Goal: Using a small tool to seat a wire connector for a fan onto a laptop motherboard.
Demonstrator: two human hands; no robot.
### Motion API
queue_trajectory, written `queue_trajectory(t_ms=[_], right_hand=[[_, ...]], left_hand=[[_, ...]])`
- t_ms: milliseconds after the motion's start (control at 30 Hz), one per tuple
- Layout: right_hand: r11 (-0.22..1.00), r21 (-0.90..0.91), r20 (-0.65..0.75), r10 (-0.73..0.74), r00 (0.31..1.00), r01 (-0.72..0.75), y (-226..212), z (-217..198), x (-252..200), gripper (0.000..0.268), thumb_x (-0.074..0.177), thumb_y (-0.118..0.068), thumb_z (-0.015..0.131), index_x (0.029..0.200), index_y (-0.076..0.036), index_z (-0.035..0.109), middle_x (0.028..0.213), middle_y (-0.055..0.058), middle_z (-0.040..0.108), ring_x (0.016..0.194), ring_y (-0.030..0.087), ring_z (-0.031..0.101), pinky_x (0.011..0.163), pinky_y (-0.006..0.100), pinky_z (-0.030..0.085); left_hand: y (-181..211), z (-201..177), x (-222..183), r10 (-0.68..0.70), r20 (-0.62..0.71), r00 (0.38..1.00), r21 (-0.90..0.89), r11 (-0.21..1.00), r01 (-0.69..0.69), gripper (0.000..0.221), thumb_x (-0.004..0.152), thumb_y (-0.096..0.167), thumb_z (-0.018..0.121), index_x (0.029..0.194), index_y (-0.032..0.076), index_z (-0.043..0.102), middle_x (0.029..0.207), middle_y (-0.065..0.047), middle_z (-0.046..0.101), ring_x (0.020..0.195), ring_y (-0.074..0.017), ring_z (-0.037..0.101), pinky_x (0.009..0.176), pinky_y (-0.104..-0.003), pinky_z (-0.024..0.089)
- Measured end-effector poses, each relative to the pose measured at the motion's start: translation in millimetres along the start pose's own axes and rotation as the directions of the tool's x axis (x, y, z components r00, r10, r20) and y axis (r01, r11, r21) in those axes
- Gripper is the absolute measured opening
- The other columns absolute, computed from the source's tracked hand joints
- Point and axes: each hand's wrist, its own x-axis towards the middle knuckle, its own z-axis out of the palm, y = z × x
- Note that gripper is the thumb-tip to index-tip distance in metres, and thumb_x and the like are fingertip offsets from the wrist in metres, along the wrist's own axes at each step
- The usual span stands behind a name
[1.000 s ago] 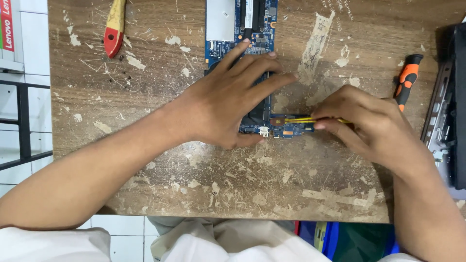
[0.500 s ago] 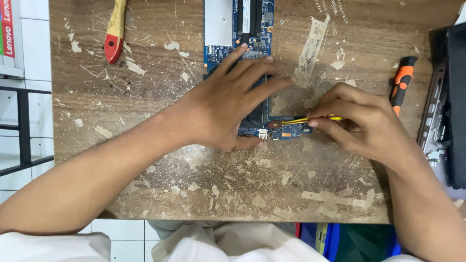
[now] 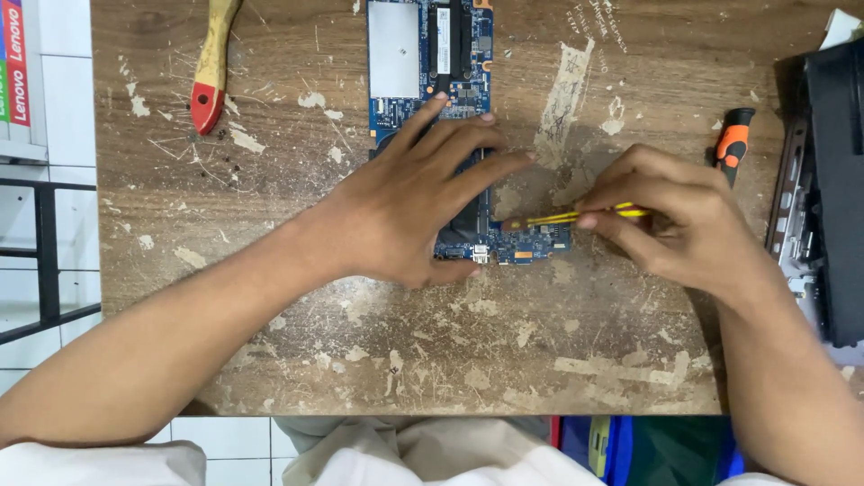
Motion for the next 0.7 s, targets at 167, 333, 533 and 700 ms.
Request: queue_trajectory(t_ms=[167, 333, 533, 700], right_hand=[[0.988, -0.142, 0.009, 0.058, 0.998, -0.057, -1, -2, -1, 0.01, 0.097, -0.001, 0.083, 0.105, 0.002, 0.079, 0.102, 0.014, 0.072, 0.085, 0.023, 0.071, 0.078, 0.03, 0.065], [0.998, -0.059, -0.047, -0.026, 0.999, 0.023, 3, -3, -2, 0.009, 0.098, 0.007, 0.08, 0.105, 0.006, 0.075, 0.1, 0.016, 0.071, 0.084, 0.022, 0.068, 0.075, 0.027, 0.063], [0.983, -0.155, 0.019, 0.097, 0.995, -0.093, -5, -1, 3, 0.007, 0.1, 0.003, 0.077, 0.107, 0.003, 0.079, 0.104, 0.014, 0.074, 0.07, 0.016, 0.067, 0.059, 0.02, 0.064], [0.994, -0.106, 0.027, 0.003, 1.0, 0.0, -1, 0, 3, 0.004, 0.096, 0.001, 0.08, 0.099, 0.003, 0.079, 0.099, 0.016, 0.076, 0.083, 0.026, 0.076, 0.077, 0.03, 0.07]], left_hand=[[1, 0, 1, 0.0, 0.006, 1.0, -0.012, 1.0, 0.0, 0.124, 0.075, 0.072, 0.092, 0.169, 0.015, 0.033, 0.164, -0.018, 0.043, 0.158, -0.038, 0.032, 0.132, -0.06, 0.005], [0, 0, -2, 0.001, 0.002, 1.0, -0.012, 1.0, -0.001, 0.125, 0.073, 0.07, 0.093, 0.169, 0.016, 0.033, 0.164, -0.018, 0.043, 0.157, -0.0381, 0.033, 0.132, -0.061, 0.006], [0, 0, -3, 0.018, -0.03, 0.999, -0.013, 1.0, -0.019, 0.124, 0.074, 0.069, 0.094, 0.168, 0.014, 0.035, 0.165, -0.021, 0.044, 0.159, -0.0397, 0.033, 0.133, -0.061, 0.007], [-1, 1, -4, 0.054, -0.072, 0.996, -0.03, 0.998, -0.056, 0.12, 0.074, 0.065, 0.095, 0.166, 0.012, 0.039, 0.159, -0.019, 0.048, 0.156, -0.0396, 0.038, 0.133, -0.062, 0.008]])
